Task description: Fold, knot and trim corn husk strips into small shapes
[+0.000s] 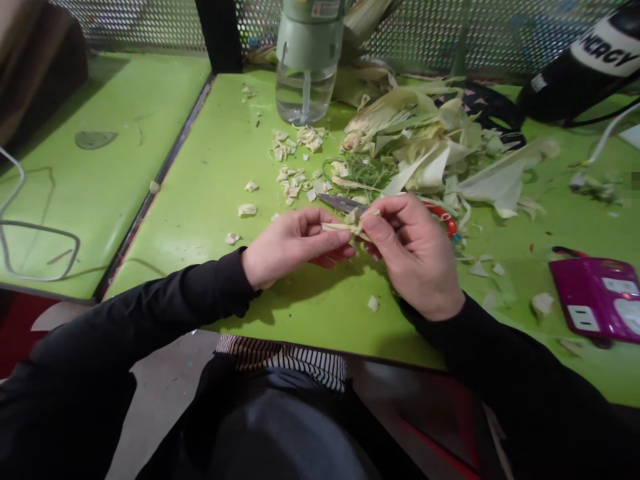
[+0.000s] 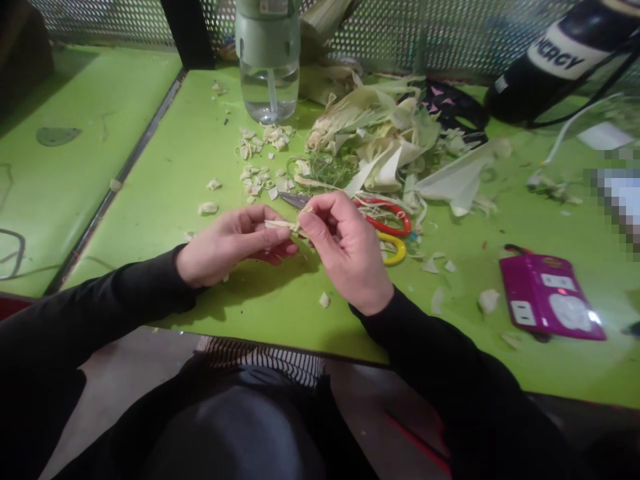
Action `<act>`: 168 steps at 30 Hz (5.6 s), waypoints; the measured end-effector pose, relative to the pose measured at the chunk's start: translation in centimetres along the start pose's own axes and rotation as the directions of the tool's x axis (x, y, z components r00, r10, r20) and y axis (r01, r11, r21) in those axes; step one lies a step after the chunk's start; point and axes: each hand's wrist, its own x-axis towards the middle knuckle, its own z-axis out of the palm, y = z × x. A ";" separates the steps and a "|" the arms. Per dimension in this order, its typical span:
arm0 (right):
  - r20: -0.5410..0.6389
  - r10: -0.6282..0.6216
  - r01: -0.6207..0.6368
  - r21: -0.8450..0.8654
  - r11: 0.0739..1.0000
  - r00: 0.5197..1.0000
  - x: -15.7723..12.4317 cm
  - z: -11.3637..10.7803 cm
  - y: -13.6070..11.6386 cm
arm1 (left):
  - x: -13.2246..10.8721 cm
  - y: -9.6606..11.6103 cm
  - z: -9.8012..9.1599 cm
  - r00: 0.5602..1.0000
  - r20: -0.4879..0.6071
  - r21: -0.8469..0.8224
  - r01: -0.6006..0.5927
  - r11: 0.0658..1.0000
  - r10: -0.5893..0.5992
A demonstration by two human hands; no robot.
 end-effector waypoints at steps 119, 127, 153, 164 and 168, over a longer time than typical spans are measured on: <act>-0.013 -0.310 0.303 -0.173 0.937 0.951 -0.2 -1.4 -1.9 | 0.1 -0.7 -1.0 0.911 0.221 0.215 -0.393 0.894 0.347; -0.077 -0.469 0.430 -0.293 0.854 0.880 -0.6 -1.6 -1.5 | 0.0 -0.8 -0.5 0.889 0.205 0.128 -0.438 0.890 0.408; 0.148 -0.536 0.549 -0.374 0.747 0.831 -1.3 -0.2 -1.0 | -0.3 -1.9 0.1 0.926 0.122 0.021 -0.363 0.932 0.358; 0.074 -0.016 -0.004 0.267 0.964 0.997 -0.6 -0.5 -1.0 | 0.6 -2.1 -1.1 0.891 0.291 -0.045 -0.351 0.935 0.348; 0.140 0.043 -0.095 0.388 0.917 0.989 -0.4 -0.5 -1.3 | 0.7 -2.0 -1.2 0.895 0.327 -0.045 -0.307 0.951 0.304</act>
